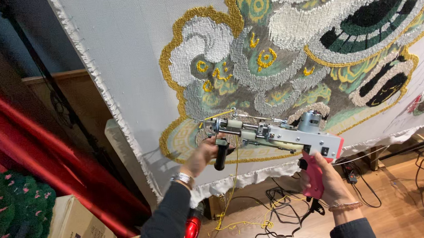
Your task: The person uses a pink tufting gun to apply yellow yarn into a stretched canvas, following a pre-drawn design. They guide the tool with both hands and occasionally adjust the yarn feed with the left hand.
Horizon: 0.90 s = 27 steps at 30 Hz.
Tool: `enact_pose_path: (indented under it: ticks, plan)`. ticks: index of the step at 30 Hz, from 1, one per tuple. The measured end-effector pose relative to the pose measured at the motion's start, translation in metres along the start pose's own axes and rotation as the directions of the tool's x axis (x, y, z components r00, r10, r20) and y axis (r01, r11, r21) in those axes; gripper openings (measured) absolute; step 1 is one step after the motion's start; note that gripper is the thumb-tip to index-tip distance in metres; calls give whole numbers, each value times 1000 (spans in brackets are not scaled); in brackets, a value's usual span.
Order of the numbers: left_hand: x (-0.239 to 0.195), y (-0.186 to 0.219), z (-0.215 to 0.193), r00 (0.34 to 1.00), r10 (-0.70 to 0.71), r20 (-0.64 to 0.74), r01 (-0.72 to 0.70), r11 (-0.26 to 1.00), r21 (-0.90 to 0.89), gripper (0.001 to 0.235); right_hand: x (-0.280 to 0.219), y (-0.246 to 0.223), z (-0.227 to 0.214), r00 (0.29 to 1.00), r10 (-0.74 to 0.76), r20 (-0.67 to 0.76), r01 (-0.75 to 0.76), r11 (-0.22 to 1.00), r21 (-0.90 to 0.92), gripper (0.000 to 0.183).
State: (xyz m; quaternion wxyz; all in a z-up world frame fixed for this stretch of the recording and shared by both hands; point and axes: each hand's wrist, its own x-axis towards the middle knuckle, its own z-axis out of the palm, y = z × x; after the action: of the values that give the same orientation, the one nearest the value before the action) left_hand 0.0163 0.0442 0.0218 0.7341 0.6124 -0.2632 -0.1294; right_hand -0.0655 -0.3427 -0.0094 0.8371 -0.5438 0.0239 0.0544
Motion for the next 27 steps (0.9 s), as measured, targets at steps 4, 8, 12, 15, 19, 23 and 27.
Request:
enact_pose_path:
  ticks: [4,8,12,15,19,23,27]
  plan:
    - [19,-21,33,955,101,-279,20,916,401,51,3,-7,9,1000,19,1,-19,1000,-3,50]
    - [33,-25,56,853,146,-501,-17,968,252,36,3,-14,14,1000,5,31,-5,1000,-14,48]
    - [29,-26,62,874,128,-469,16,957,290,32,-3,-17,12,1000,-18,1,18,998,-53,45]
    - [27,-25,62,877,81,-473,63,958,280,29,-5,-19,12,1000,-26,14,27,998,-62,46]
    - [29,-27,62,879,108,-465,43,952,302,31,-2,-19,7,1000,8,22,-7,999,-42,45]
    - [28,-26,61,884,119,-451,46,941,337,34,-1,-16,2,1000,-2,4,3,999,-42,45]
    - [26,-15,69,875,128,-467,51,935,351,32,-5,-19,7,999,-16,27,16,1000,8,50]
